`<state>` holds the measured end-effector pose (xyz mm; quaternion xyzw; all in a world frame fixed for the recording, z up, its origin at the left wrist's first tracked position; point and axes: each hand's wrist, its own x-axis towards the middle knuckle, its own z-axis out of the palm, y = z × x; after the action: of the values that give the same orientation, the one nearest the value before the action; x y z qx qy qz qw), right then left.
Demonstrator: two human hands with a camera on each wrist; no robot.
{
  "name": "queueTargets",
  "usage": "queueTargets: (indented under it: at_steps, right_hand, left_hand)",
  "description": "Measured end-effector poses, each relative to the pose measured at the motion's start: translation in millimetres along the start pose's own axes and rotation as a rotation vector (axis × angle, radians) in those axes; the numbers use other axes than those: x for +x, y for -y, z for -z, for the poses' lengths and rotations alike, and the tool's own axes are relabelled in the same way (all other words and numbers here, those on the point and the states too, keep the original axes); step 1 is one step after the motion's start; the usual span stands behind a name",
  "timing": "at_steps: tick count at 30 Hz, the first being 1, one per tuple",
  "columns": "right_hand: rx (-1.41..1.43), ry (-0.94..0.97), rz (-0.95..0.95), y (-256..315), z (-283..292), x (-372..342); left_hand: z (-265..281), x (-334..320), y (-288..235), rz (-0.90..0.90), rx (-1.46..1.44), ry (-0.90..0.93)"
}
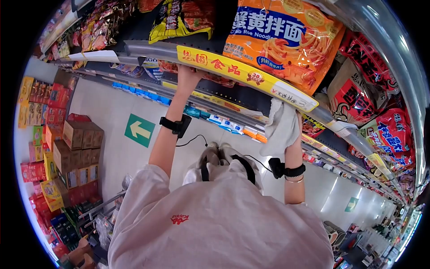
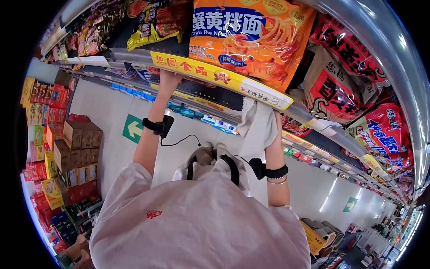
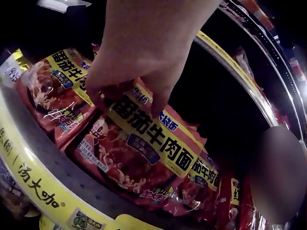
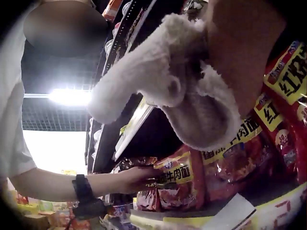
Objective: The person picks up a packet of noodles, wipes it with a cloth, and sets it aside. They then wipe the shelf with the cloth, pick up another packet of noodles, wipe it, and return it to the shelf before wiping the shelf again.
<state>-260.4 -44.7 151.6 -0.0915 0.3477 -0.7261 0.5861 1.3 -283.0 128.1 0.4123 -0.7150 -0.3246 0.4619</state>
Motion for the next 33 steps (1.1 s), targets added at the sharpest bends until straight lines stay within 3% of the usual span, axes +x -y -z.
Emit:
queueTargets:
  at_steps: [3, 4, 6, 8, 14, 16, 18, 24, 26, 27, 30, 33]
  right_hand:
    - [-0.086, -0.078, 0.009, -0.6, -12.0, -19.7]
    - [0.025, -0.069, -0.049, -1.2, -7.5, -20.7]
    - [0.140, -0.058, -0.106, -1.4, -10.4, -25.9]
    - [0.145, -0.201, -0.110, -1.1, -16.5, -31.4]
    - [0.103, -0.268, -0.104, -7.4, -15.9, -25.5]
    - [0.095, -0.229, -0.108, -8.5, -11.8, -24.2]
    - [0.092, -0.195, -0.110, -10.7, -14.1, -25.4]
    - [0.111, -0.198, -0.119, -13.5, -14.0, -30.0]
    - [0.157, 0.020, -0.111, -14.3, -12.7, -34.4]
    - [0.154, 0.021, -0.115, -14.3, -16.0, -38.1]
    - [-0.016, 0.025, -0.100, -18.1, -26.9, -48.7]
    - [-0.314, -0.052, 0.143, -31.1, -43.8, -64.7]
  left_hand:
    - [0.9, -3.7, -11.3, 0.043, 0.025, 0.004]
    - [0.3, -6.3, -17.6, 0.041, 0.027, 0.002]
    - [-0.5, -13.7, -29.0, 0.010, -0.137, -0.065]
    - [2.0, -20.9, -40.8, 0.049, -0.201, -0.016]
    - [0.1, -22.6, -45.1, 0.042, -0.452, 0.000]
    - [3.6, -23.5, -46.8, 0.064, -0.462, 0.026]
    - [8.2, -27.1, -54.5, 0.260, -0.392, 0.060]
    - [18.7, -40.5, -66.8, 0.278, -0.582, -0.047]
    - [24.0, -50.6, -74.4, 0.303, -0.614, -0.091]
    - [28.1, -56.8, -76.5, 0.359, -0.648, -0.109]
    - [43.7, -82.4, -83.1, 0.426, -0.623, -0.119]
    - [50.7, -113.1, -94.5, 0.548, -0.778, -0.147]
